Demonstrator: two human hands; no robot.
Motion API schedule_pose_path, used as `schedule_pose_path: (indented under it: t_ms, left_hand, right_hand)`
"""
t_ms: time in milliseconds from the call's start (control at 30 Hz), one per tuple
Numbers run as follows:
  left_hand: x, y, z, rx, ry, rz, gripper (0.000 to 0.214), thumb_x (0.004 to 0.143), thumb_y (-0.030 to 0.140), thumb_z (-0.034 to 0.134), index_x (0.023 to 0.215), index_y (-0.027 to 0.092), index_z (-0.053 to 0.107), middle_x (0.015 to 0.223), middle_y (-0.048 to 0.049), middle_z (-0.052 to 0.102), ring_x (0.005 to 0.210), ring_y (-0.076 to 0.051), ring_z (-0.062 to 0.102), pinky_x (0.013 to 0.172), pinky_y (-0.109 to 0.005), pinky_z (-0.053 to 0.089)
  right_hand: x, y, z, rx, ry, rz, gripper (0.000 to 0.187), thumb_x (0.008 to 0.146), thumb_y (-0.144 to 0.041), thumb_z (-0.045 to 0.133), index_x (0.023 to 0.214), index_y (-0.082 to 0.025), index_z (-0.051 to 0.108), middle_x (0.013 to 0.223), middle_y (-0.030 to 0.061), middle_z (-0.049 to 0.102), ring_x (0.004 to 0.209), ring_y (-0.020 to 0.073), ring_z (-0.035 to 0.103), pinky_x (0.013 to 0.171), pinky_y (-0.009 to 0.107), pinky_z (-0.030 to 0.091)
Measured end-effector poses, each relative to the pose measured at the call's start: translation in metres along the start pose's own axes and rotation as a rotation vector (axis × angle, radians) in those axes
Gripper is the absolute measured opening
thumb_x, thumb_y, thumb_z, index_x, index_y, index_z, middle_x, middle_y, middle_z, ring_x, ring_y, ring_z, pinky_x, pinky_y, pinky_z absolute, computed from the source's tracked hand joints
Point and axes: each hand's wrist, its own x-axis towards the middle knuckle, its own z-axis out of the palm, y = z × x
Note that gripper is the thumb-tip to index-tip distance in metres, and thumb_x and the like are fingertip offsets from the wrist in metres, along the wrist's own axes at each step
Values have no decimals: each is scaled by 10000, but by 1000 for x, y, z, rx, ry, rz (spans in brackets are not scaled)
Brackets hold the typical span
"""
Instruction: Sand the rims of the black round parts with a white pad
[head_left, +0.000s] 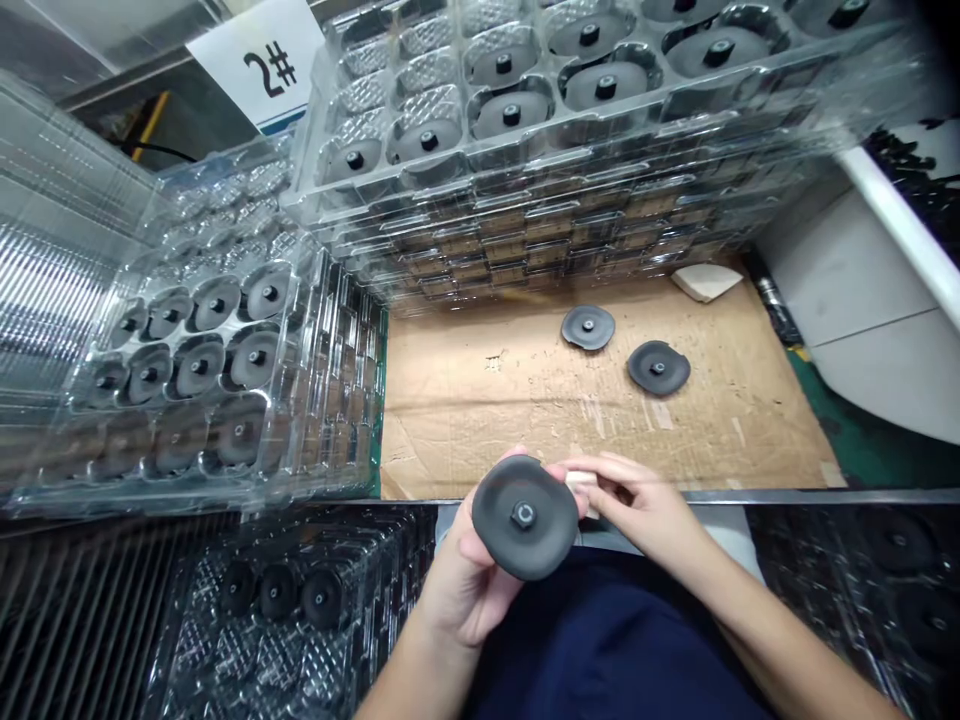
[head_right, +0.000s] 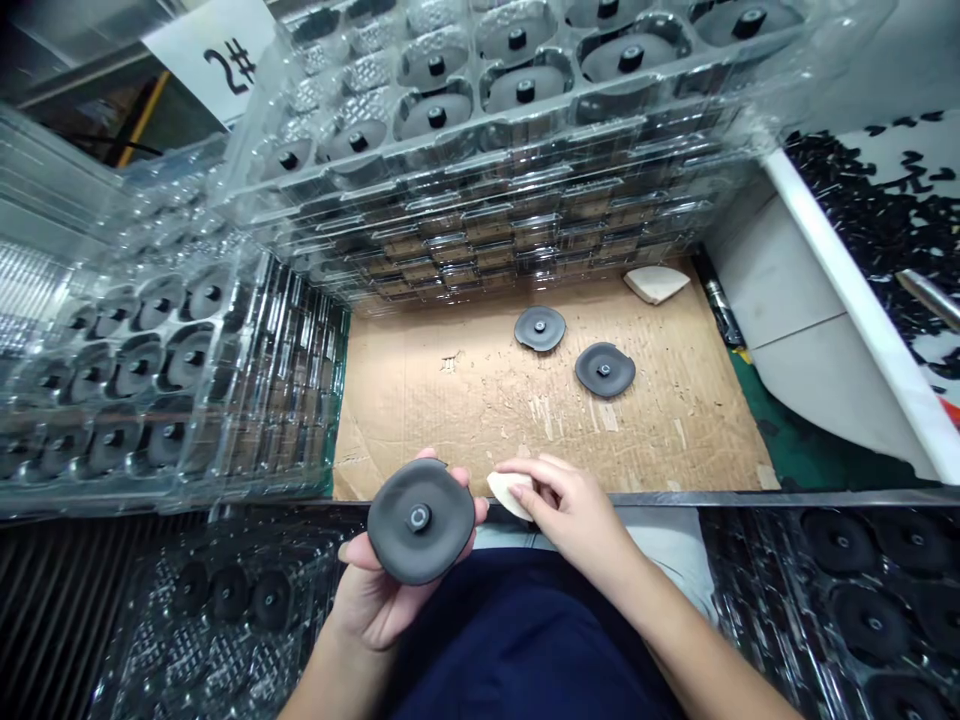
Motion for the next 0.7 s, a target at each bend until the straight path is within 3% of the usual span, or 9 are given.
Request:
schedule_pose_path:
  t_ms: [100,333,467,567,633,700]
  left_hand:
    - [-2,0,2,11,56,-31,574,493,428,834,1031,293,682,1040,-25,701,923,-216,673,755,-260,547]
    - [0,-1,8,-5,25,-24,548,497,416,843,1002,275,685,1005,-28,702,883,-212,679,714,-250,547]
    - [0,-2,8,3,5,-25,533,518,410,837,1009,268,685,1017,-31,711,883,-215,686,730,-254,543]
    - [1,-3,9,-3,-25,-41,536,529,406,834,1025,269,684,1026,-30,717,886,-214,690,778,-263,535]
    - [2,-6,11,21,2,-53,555,509,421,841,1016,254,689,1002,-37,721,876,-218,691,802,-278,534]
    - [3,-10,14,84,124,-26,559,486,451,843,981,230,702,956,-44,720,876,-228,685,820,-302,538]
  right_hand:
    - [0,-7,-1,-12,-33,-7,221,849,-216,535,981,-195,711,698,12,609,543,121,494,508,233,409]
    - [2,-7,1,-19,-49,-38,216,866,-244,533,990,-205,706,693,10,612,541,122,507,504,233,417]
    - [3,-1,-5,-13,8,-43,228,877,-262,520,1002,-194,698,755,29,642,575,135,544,519,250,435]
    - [-1,-20,-22,8,120,-63,218,893,-251,523,1052,-219,669,896,43,668,725,160,598,571,259,451]
    - [-5,-45,-32,21,231,-225,224,911,-218,521,1092,-275,640,992,22,670,844,164,604,646,269,456]
    - [-6,-71,-37,-31,233,-547,256,948,-208,466,1136,-297,615,999,7,680,823,153,595,669,288,439]
